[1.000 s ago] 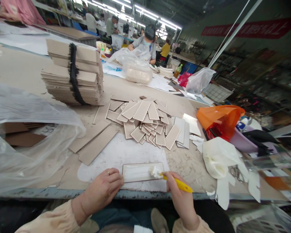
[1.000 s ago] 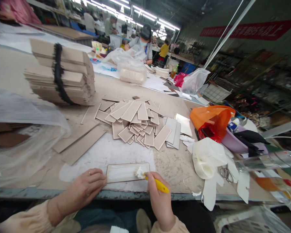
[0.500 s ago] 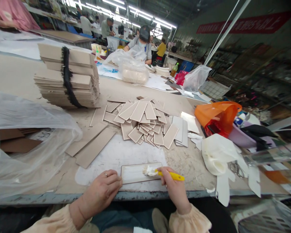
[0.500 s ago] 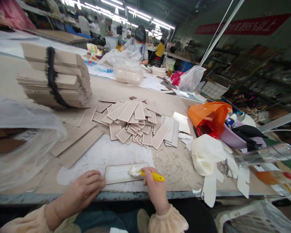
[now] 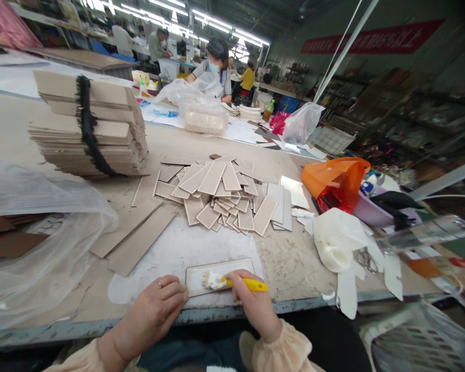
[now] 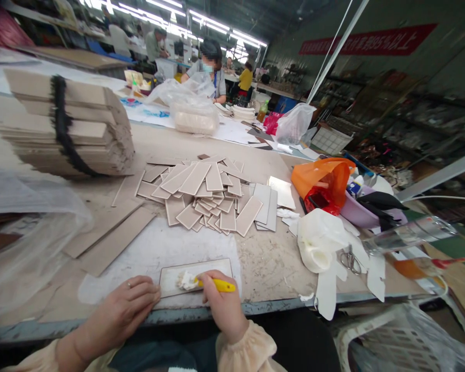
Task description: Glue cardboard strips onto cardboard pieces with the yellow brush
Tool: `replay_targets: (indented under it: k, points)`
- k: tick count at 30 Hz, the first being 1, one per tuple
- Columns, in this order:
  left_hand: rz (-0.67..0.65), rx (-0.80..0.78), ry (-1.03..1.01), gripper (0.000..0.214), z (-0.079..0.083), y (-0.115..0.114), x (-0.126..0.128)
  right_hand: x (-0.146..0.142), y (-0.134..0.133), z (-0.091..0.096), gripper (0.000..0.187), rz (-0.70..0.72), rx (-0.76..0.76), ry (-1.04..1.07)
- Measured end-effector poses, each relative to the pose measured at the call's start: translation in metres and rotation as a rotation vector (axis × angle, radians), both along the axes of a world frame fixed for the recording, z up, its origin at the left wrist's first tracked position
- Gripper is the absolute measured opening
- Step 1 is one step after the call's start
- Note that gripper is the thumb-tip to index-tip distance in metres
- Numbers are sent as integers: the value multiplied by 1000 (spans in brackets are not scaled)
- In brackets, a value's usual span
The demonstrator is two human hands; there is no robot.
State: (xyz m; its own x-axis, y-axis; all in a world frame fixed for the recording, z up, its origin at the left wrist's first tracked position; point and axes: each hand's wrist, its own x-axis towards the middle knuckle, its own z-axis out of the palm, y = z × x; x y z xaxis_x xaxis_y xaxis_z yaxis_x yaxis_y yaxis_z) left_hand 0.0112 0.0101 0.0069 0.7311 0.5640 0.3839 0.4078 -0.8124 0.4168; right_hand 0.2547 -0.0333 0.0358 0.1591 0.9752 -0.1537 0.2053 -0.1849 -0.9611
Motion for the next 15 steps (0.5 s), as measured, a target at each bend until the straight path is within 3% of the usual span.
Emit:
replay_targets:
  k: [7, 15]
  points:
    - [4, -19, 5, 19, -1, 0, 0, 83, -9, 13, 33, -141, -23, -267]
    - [9, -35, 27, 20, 3, 0, 1, 87, -19, 30, 34, -204, 154, -375]
